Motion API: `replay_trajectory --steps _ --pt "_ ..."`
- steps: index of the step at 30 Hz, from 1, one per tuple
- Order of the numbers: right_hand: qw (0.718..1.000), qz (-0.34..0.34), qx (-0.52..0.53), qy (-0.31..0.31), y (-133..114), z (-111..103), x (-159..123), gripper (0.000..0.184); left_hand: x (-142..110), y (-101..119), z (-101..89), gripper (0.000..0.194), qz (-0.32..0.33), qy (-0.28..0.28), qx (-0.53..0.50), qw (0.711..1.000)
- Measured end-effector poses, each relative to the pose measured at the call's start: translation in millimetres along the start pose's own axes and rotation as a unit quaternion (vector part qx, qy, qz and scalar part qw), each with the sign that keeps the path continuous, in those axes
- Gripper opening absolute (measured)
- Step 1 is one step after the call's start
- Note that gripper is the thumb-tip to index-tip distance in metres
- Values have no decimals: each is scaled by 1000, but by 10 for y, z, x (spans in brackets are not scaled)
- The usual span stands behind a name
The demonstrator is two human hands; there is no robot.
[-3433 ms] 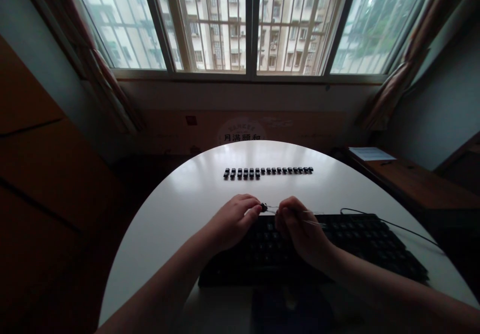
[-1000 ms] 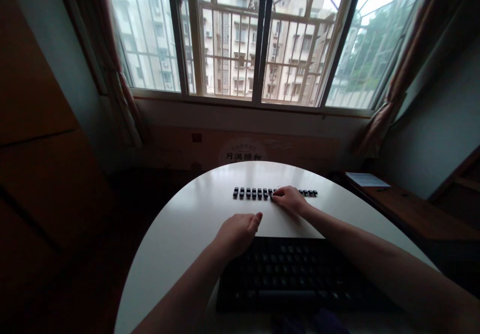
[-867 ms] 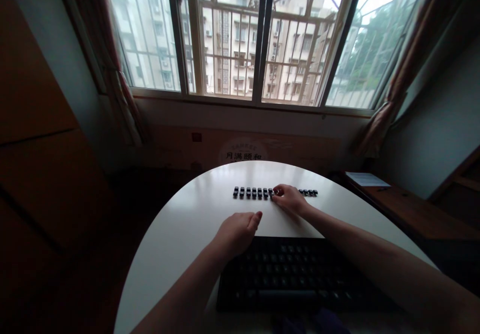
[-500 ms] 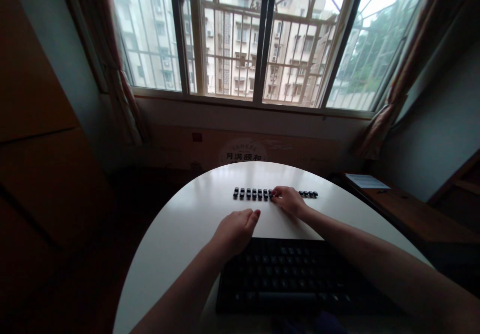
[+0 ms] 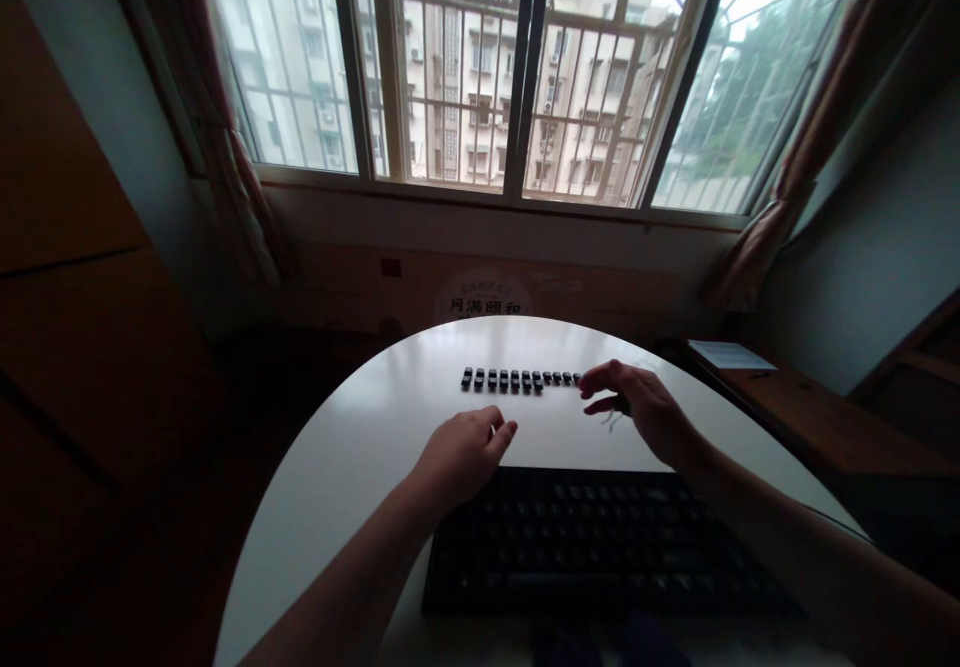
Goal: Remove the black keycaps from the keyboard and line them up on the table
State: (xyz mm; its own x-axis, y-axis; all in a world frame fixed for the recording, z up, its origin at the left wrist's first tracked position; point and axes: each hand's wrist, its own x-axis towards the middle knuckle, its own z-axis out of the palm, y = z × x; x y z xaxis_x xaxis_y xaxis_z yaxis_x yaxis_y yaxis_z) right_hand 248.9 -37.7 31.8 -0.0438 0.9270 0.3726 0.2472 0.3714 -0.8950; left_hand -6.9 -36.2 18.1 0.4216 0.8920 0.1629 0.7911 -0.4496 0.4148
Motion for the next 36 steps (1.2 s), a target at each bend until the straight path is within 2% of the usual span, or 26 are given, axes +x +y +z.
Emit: replay_trajectory --steps 2,5,8,10,13,15,20,27,32,36 --pt "997 45 69 -4 -93 -44 -266 65 -17 31 4 32 11 -2 4 1000" --pt "986 127 88 -69 -108 -33 -555 72 -49 91 26 26 34 -4 9 999" --pt "969 167 120 -138 -49 11 -658 58 -82 150 60 21 67 -18 6 998" --pt "962 165 142 -168 -11 25 -656 44 -98 173 83 19 88 -34 -5 996" --pt "955 161 155 -197 29 31 -636 45 -102 182 107 18 97 -54 -20 994" --pt "956 162 156 -187 57 49 -638 45 -95 181 112 18 97 -61 -25 993" --pt "971 148 143 -119 148 181 -652 38 -84 207 139 22 104 -79 -43 991" --pt "982 100 74 -140 242 284 -611 37 -77 210 270 32 109 -96 -75 986" --pt "984 95 37 -144 242 275 -603 41 -53 203 288 32 114 -102 -62 986" --pt "981 87 12 -171 215 267 -608 39 -53 194 292 31 116 -96 -58 987"
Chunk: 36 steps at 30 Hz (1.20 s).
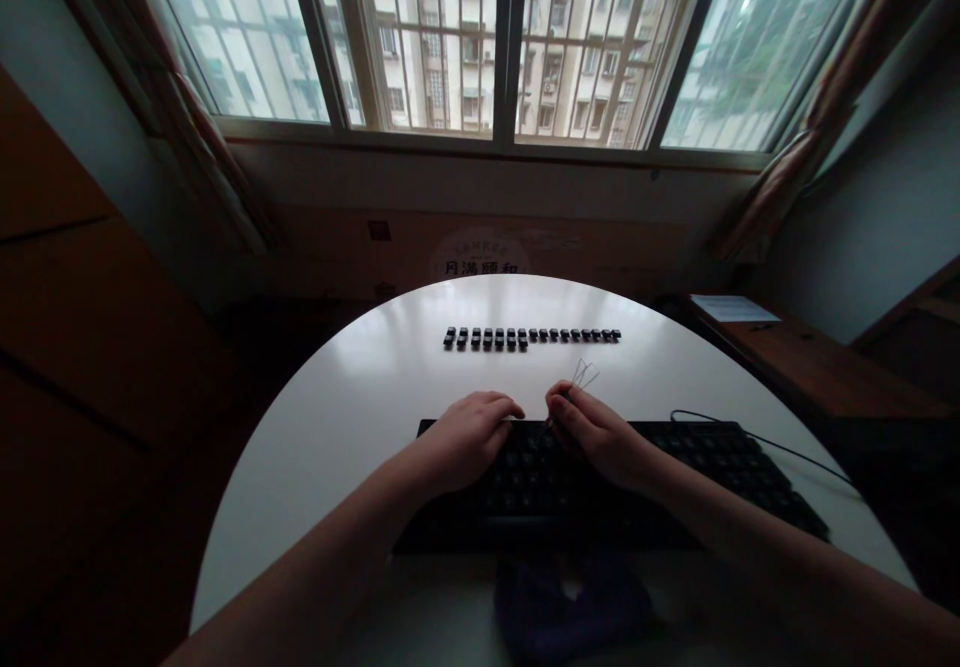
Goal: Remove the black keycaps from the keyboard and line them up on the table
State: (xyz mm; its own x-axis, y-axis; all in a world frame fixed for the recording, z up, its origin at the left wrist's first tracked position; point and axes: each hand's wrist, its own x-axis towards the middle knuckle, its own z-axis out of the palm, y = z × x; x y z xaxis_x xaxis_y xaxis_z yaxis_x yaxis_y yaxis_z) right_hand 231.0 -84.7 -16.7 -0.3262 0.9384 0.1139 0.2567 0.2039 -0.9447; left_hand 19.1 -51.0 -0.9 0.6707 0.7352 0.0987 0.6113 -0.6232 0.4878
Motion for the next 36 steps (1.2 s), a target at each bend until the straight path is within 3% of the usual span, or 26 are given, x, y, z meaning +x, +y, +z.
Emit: replay_trajectory --steps 4,11,15,18,20,22,29,33,36 --pt "993 -35 -114 -10 -71 1 -54 29 -1 1 3 30 5 1 0 1000" --pt "955 -87 -284 -13 -129 60 -175 14 32 -8 -17 27 8 -2 -16 1000" --pt "965 -104 -239 26 -86 61 -171 15 50 -49 -17 28 5 -6 -14 1000" --pt "987 -107 -85 88 -23 48 -142 20 59 -79 -7 28 9 -5 -9 1000" --pt "987 -103 25 122 22 47 -124 24 63 -84 -8 28 12 -5 -8 1000" --pt "984 -106 64 127 52 51 -120 23 60 -62 -23 29 10 2 -9 1000" --pt "977 -181 -37 101 -23 50 -202 8 -8 186 -132 32 14 34 -33 999" --pt "953 -269 -112 79 -97 52 -250 12 -27 243 -118 25 -8 76 -33 997" --pt "935 -298 -183 64 -126 63 -277 13 -19 237 -101 21 -18 92 -34 995"
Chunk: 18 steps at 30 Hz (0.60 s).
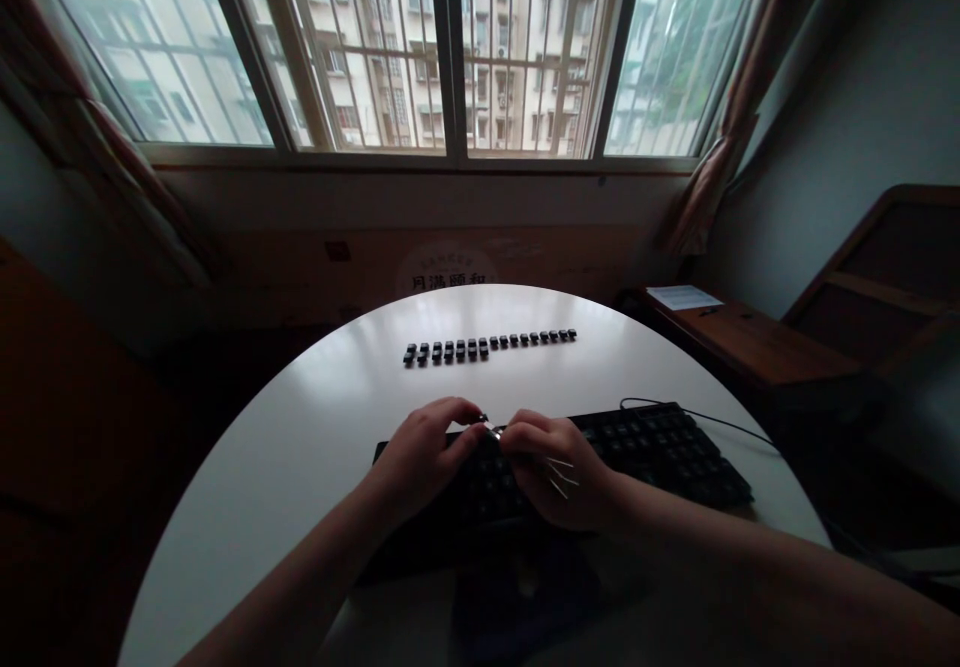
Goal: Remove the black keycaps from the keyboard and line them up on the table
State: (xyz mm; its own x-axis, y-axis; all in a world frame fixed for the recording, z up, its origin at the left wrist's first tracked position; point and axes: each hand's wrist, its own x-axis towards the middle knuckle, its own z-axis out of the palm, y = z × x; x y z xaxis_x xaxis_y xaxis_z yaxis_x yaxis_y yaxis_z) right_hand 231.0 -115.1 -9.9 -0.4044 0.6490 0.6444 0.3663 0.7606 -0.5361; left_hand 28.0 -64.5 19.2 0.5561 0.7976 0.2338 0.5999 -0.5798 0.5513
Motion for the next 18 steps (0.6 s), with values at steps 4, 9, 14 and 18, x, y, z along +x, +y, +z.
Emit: replay_trajectory --steps 4,9,14,18 --pt "997 -14 -72 -5 -24 5 -9 13 10 -15 -6 19 6 -6 -9 1000" --pt "989 -11 -149 9 -32 -48 -4 9 16 -30 -48 16 -4 4 -18 1000" --pt "966 3 -256 17 -34 -162 62 17 2 -7 -59 17 2 -4 -45 999" --pt "950 -31 -309 29 20 -183 103 22 -19 29 -40 16 25 -39 -51 998"
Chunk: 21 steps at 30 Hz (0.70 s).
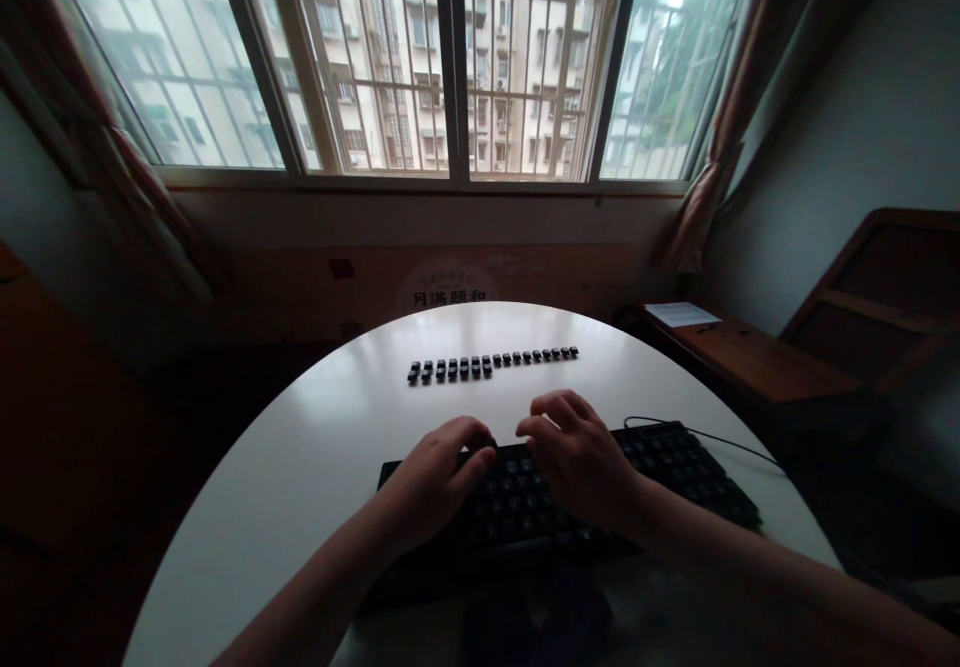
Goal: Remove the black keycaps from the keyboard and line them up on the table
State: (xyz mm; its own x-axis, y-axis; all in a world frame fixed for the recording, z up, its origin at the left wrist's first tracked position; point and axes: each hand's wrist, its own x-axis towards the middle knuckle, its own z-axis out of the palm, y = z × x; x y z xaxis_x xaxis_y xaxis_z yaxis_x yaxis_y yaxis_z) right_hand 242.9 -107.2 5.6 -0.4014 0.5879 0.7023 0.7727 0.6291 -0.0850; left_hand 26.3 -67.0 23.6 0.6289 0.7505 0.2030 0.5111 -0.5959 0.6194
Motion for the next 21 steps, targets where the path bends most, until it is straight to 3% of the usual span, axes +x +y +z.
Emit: replay_trajectory --steps 4,10,16,21 --pt "997 -66 29 -38 13 35 -31 33 -8 8 7 16 19 -8 -9 1000" --pt "994 -100 32 -2 -41 47 -54 19 -27 3 39 15 39 -27 -36 998" --pt "995 -82 44 -33 -28 11 12 18 -25 1 46 23 36 -11 -43 998" --pt "992 36 -8 -117 369 20 252 14 -18 -151 19 48 -45 27 30 998"
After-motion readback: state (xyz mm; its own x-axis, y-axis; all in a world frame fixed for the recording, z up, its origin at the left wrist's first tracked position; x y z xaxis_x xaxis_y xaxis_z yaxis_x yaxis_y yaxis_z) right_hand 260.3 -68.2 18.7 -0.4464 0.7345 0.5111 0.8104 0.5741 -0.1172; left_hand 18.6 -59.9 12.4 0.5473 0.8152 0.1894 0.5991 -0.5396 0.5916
